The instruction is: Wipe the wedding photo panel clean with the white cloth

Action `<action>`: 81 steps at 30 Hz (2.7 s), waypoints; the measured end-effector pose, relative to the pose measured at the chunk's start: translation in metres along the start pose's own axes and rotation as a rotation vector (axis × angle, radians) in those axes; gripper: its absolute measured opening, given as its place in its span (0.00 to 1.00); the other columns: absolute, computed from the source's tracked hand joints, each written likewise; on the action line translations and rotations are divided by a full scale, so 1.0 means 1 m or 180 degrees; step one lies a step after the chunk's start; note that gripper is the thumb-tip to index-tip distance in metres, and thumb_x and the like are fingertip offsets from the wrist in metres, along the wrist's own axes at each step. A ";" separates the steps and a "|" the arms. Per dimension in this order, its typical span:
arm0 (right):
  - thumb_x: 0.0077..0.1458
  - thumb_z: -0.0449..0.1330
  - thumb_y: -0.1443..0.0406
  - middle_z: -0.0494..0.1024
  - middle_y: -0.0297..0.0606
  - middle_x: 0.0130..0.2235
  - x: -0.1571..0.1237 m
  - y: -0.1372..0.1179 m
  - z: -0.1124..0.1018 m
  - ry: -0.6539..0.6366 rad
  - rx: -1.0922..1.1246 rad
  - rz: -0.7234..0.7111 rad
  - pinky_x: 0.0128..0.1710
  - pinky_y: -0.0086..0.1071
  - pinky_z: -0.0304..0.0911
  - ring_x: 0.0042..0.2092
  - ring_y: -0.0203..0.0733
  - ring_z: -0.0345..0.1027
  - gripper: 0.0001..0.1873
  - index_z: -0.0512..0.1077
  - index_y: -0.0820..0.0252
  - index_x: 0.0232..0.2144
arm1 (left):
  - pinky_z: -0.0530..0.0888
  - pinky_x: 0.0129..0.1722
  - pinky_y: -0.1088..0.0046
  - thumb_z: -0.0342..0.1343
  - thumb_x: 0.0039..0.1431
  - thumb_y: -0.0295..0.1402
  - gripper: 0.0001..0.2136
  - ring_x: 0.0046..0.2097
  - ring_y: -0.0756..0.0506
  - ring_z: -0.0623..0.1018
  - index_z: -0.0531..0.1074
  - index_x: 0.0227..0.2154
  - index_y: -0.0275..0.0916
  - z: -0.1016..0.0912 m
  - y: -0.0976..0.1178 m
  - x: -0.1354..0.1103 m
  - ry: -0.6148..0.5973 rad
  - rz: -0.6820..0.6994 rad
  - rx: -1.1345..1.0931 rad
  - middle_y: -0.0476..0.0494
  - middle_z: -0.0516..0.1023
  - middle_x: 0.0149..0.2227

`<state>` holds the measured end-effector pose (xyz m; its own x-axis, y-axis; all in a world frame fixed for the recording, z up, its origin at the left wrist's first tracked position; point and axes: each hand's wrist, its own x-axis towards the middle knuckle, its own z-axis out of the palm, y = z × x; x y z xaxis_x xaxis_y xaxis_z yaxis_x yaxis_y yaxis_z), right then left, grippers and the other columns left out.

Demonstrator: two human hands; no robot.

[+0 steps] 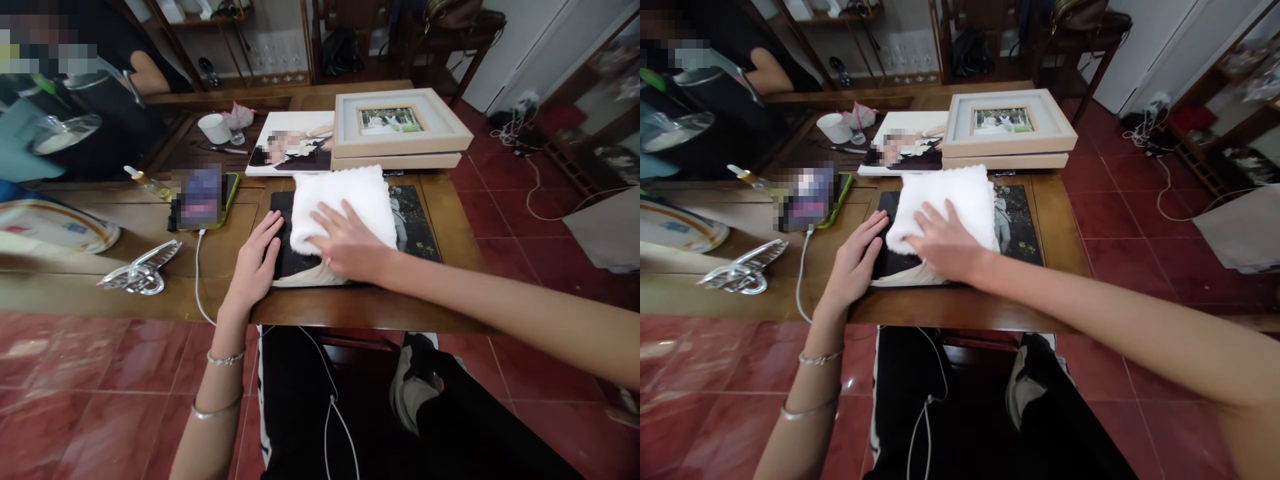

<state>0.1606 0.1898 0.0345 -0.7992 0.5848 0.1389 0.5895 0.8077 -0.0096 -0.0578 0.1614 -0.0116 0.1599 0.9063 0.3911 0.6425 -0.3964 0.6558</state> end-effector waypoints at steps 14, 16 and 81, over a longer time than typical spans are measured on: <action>0.58 0.59 0.67 0.69 0.54 0.61 -0.030 -0.027 -0.012 0.0078 0.0285 -0.0274 0.60 0.60 0.54 0.64 0.59 0.59 0.17 0.76 0.58 0.50 | 0.59 0.67 0.52 0.46 0.69 0.41 0.19 0.67 0.41 0.63 0.69 0.58 0.42 0.000 -0.002 0.001 -0.0071 0.0055 0.0075 0.40 0.65 0.65; 0.59 0.58 0.69 0.66 0.55 0.63 -0.015 -0.007 -0.011 -0.0056 0.0298 -0.0036 0.62 0.59 0.51 0.66 0.59 0.55 0.20 0.74 0.61 0.53 | 0.59 0.67 0.52 0.47 0.69 0.41 0.19 0.66 0.41 0.64 0.69 0.58 0.41 0.000 -0.003 0.002 -0.0043 0.0065 0.0100 0.39 0.67 0.64; 0.59 0.54 0.70 0.69 0.59 0.60 -0.093 0.089 0.005 0.0706 0.0288 0.0404 0.62 0.61 0.54 0.64 0.56 0.60 0.13 0.74 0.64 0.44 | 0.61 0.66 0.51 0.53 0.66 0.41 0.20 0.66 0.39 0.65 0.69 0.58 0.41 0.000 0.003 0.018 -0.0127 0.0229 0.0198 0.39 0.68 0.63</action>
<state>0.2867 0.2074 0.0156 -0.6683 0.6592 0.3445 0.6623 0.7383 -0.1279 -0.0529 0.1767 -0.0029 0.2361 0.8815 0.4089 0.6734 -0.4518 0.5851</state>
